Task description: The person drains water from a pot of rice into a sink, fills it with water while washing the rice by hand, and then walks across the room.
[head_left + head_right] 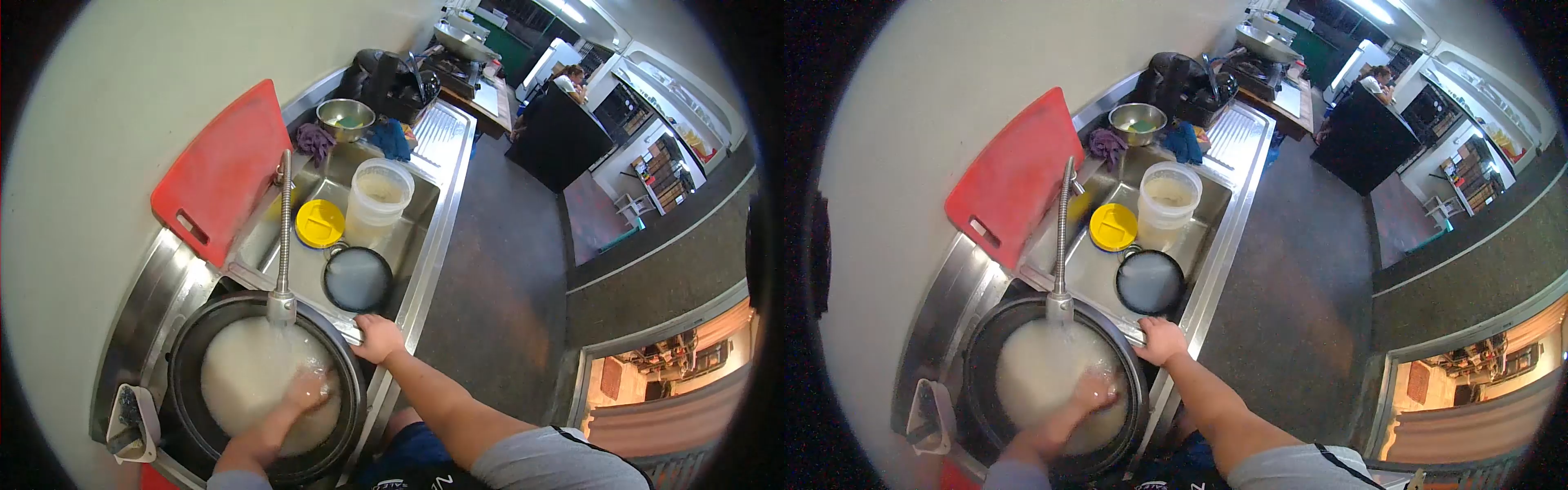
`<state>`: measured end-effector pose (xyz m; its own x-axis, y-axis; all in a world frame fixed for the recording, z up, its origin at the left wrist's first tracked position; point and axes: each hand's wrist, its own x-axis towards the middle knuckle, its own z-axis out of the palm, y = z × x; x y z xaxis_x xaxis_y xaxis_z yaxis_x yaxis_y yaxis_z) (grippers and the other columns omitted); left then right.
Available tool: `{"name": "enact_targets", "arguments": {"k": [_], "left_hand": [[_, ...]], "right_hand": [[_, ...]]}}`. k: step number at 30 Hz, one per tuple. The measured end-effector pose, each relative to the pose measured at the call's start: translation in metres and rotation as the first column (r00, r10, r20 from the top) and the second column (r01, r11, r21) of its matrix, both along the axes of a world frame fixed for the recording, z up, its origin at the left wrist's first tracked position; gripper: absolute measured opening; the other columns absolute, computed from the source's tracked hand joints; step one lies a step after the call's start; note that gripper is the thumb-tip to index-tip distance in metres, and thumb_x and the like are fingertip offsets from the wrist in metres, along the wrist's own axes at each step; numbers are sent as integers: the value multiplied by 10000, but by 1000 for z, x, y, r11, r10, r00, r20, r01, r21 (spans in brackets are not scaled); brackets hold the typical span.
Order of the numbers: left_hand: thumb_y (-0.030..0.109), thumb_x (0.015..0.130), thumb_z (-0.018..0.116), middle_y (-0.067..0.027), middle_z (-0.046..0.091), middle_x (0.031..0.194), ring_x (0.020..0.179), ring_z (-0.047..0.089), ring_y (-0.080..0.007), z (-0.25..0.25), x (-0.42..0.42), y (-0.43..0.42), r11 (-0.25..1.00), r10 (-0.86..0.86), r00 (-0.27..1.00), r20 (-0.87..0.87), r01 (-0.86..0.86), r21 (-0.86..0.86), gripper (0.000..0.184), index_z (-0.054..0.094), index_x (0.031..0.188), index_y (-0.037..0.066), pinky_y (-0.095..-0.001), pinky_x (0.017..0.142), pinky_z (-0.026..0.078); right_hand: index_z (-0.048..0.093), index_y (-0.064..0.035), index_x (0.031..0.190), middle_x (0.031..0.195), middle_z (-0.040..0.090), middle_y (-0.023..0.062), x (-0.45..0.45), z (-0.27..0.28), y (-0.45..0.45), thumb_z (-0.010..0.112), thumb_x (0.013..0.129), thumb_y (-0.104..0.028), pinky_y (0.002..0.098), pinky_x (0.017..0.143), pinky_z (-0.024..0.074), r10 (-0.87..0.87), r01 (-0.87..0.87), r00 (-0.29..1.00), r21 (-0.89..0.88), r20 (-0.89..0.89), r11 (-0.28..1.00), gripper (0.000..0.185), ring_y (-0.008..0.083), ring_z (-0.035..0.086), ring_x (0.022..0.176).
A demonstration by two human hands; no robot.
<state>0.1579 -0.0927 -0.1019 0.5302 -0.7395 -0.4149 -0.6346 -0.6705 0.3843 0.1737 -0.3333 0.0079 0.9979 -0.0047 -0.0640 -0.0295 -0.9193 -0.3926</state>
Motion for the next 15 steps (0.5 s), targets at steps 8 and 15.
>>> {"name": "enact_targets", "arguments": {"k": [8, 15], "left_hand": [[483, 832, 563, -118, 437, 1396, 1305, 382, -298, -1, 68, 66, 997, 70, 967, 245, -71, -7, 603, 450, 1355, 203, -558, 1085, 231], [377, 730, 677, -121, 465, 1363, 1297, 378, -319, 31, 85, 100, 937, 304, 946, 117, -319, 145, 639, 507, 1304, 154, -462, 1091, 279]], "right_hand": [[582, -68, 1034, 1009, 624, 140, 1, 0, 2, 686, 682, -375, 423, 834, 481, -25, 26, 999, 10, -46, 1000, 479, 330, 578, 983], [582, -78, 1058, 1013, 628, 134, -2, -2, 0, 690, 686, -366, 422, 829, 489, -20, 20, 1000, 9, -17, 1000, 482, 325, 590, 964]]}}
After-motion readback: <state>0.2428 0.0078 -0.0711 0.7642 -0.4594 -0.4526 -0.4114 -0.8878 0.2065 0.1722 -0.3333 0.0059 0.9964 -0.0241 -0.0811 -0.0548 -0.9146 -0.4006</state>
